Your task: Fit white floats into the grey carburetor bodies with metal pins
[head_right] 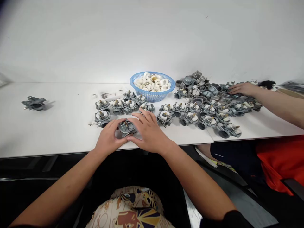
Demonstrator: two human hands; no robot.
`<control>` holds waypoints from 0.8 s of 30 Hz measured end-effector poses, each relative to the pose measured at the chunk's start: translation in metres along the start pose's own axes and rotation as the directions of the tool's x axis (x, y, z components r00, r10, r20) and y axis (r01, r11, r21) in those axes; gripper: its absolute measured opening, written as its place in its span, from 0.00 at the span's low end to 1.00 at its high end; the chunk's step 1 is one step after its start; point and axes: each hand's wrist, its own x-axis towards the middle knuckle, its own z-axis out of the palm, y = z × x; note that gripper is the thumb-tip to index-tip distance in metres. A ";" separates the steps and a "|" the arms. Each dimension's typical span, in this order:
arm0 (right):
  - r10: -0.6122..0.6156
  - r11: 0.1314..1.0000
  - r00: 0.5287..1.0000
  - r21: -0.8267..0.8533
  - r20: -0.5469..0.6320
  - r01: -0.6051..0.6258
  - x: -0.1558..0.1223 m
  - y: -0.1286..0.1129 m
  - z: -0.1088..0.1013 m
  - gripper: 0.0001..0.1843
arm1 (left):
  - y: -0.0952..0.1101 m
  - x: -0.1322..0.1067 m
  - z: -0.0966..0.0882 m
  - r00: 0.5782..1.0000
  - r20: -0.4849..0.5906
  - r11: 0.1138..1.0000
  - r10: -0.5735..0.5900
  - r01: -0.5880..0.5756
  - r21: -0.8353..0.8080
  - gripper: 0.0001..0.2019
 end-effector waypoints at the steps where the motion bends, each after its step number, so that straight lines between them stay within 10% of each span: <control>1: -0.003 1.000 1.000 -0.013 0.004 0.003 -0.001 0.001 0.003 0.32 | -0.001 0.001 0.000 1.000 0.011 1.000 0.000 0.001 -0.013 0.29; 14: -0.028 0.971 0.998 -0.240 -0.062 0.012 -0.005 0.006 0.012 0.22 | 0.000 -0.013 0.001 0.982 0.019 0.974 -0.187 0.183 0.132 0.28; 19: 0.007 0.958 0.995 -0.283 -0.096 -0.034 0.003 0.009 0.011 0.22 | -0.006 -0.018 0.000 0.995 0.019 0.993 -0.098 0.097 0.060 0.27; 24: 0.049 0.933 0.995 -0.352 -0.083 -0.075 0.008 0.011 0.008 0.21 | -0.010 -0.019 -0.011 0.960 0.161 0.973 0.228 -0.227 -0.027 0.12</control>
